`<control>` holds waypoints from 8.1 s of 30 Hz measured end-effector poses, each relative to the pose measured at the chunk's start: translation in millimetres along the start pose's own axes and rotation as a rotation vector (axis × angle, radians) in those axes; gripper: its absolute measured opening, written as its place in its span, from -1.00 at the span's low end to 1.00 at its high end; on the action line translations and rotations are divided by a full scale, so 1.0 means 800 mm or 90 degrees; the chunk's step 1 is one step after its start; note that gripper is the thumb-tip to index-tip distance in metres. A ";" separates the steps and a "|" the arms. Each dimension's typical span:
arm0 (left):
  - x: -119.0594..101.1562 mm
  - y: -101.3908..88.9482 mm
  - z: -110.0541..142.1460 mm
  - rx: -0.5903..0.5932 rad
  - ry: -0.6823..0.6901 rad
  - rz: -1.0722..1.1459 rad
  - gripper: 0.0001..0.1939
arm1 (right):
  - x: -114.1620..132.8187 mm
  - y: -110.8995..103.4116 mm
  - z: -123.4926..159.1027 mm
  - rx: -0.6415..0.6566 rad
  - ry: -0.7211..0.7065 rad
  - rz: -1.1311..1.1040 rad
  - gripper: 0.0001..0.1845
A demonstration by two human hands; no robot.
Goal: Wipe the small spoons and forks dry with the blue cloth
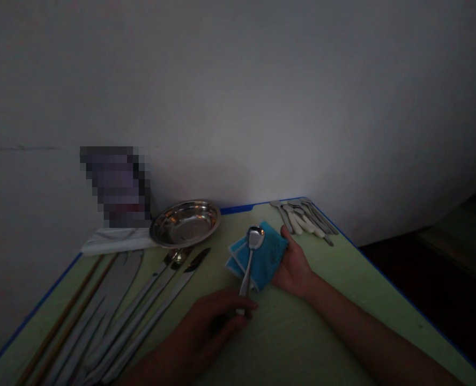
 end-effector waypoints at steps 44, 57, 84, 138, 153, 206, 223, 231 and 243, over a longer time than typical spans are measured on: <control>0.004 -0.002 -0.013 -0.058 -0.063 0.038 -0.78 | -0.008 0.005 0.003 0.020 -0.055 0.011 -0.65; -0.002 0.000 0.001 0.052 -0.042 -0.024 -0.86 | -0.007 0.000 0.000 -0.030 -0.039 0.016 -0.44; 0.005 0.009 -0.008 0.003 -0.106 0.173 -0.74 | -0.007 0.005 0.004 -0.005 0.015 0.015 -0.41; -0.007 -0.003 -0.016 -0.088 -0.242 0.034 -0.67 | -0.016 -0.010 0.016 0.145 0.059 0.227 -0.49; 0.003 -0.001 -0.012 -0.028 -0.166 -0.041 -0.68 | -0.023 -0.008 0.006 0.073 -0.046 0.278 -0.70; -0.002 0.001 0.006 0.038 -0.182 -0.073 -0.60 | -0.006 -0.008 0.007 -0.259 -0.266 0.654 -0.66; -0.002 0.000 0.005 0.106 -0.177 -0.128 -0.58 | -0.006 -0.016 0.005 -0.150 -0.294 0.604 -0.72; 0.000 0.000 0.007 0.112 -0.214 -0.060 -0.57 | -0.001 -0.015 0.004 -0.185 -0.323 0.667 -0.73; -0.009 -0.004 -0.001 0.051 -0.250 0.010 -0.55 | 0.006 -0.026 0.007 0.041 -0.094 0.423 -0.73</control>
Point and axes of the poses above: each hand's wrist, its own z-axis away from the middle knuckle, its own y-axis out of the palm, x = y × z, the point moved 1 cm from there along -z, towards the middle knuckle, and after that the axes turned 1 degree about y, right-handed, at the moved point
